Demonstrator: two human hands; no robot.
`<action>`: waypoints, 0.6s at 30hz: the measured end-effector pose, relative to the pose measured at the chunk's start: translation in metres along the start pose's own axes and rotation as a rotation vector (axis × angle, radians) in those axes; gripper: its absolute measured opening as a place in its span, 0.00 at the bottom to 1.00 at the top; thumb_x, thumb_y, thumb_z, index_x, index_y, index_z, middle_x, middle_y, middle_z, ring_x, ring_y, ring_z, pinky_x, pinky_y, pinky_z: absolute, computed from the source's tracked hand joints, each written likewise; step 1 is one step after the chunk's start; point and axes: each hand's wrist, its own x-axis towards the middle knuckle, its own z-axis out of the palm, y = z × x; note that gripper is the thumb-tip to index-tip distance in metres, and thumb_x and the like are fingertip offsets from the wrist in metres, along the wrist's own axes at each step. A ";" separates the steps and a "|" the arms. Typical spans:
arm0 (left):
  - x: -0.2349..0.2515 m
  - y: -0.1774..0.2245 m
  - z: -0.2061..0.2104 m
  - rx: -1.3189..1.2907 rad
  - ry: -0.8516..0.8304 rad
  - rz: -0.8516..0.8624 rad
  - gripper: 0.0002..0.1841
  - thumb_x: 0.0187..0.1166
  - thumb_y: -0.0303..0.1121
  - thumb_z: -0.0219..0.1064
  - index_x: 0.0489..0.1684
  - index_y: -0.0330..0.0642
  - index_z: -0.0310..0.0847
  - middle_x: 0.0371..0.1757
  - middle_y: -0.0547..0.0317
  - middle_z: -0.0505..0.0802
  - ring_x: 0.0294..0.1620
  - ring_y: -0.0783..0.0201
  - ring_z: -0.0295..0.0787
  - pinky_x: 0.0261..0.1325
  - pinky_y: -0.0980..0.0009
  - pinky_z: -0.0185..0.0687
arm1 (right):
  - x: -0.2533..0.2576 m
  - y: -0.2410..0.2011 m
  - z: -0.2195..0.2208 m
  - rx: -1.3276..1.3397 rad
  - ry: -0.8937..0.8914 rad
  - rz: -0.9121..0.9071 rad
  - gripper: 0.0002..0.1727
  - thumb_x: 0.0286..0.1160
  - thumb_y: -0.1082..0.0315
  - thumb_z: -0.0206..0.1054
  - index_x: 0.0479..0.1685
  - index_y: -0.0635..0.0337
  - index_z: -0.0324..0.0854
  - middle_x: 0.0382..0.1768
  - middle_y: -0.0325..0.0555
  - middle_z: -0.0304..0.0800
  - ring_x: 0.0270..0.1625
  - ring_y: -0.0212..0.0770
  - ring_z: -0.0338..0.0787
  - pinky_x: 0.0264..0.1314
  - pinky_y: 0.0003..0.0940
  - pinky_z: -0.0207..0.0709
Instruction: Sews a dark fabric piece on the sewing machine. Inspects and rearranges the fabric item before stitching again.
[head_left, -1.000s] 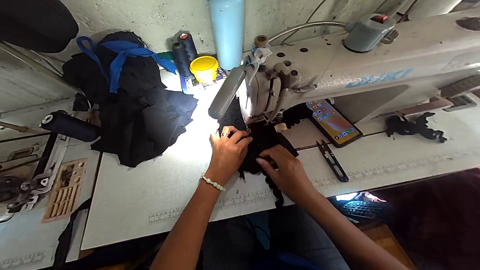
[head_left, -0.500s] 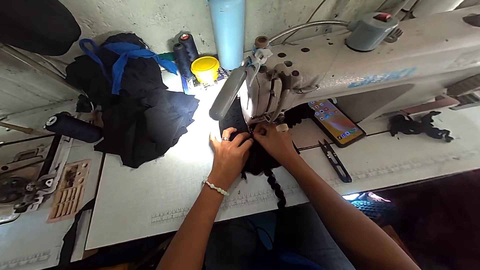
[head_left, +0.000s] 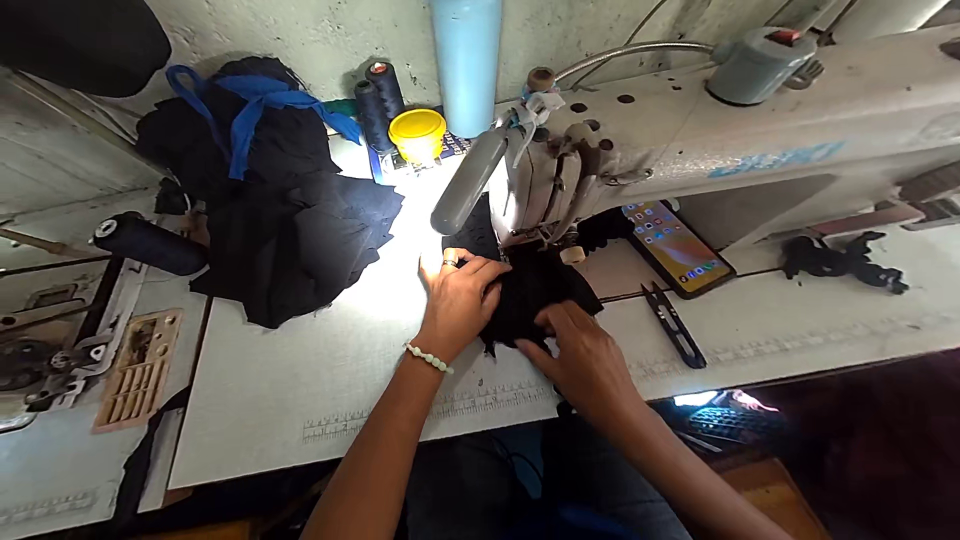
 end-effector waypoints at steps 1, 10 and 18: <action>0.000 -0.001 0.001 -0.005 0.005 -0.001 0.12 0.75 0.33 0.70 0.53 0.54 0.95 0.51 0.68 0.96 0.68 0.50 0.84 0.67 0.32 0.63 | -0.006 0.000 0.001 -0.018 0.021 -0.011 0.13 0.65 0.65 0.77 0.38 0.69 0.86 0.34 0.58 0.88 0.36 0.56 0.91 0.35 0.47 0.86; 0.008 0.015 0.005 0.065 0.057 -0.082 0.12 0.65 0.39 0.79 0.45 0.51 0.95 0.41 0.64 0.95 0.59 0.48 0.86 0.65 0.30 0.62 | 0.027 -0.004 -0.030 0.983 -0.245 0.350 0.18 0.84 0.77 0.51 0.66 0.63 0.80 0.37 0.40 0.85 0.27 0.28 0.85 0.29 0.21 0.83; 0.014 0.014 0.010 0.038 0.113 -0.128 0.06 0.70 0.29 0.74 0.39 0.49 0.95 0.34 0.64 0.95 0.51 0.50 0.87 0.58 0.37 0.67 | 0.052 0.023 -0.020 0.060 0.181 0.029 0.07 0.72 0.74 0.73 0.44 0.66 0.93 0.36 0.57 0.85 0.32 0.50 0.86 0.34 0.46 0.82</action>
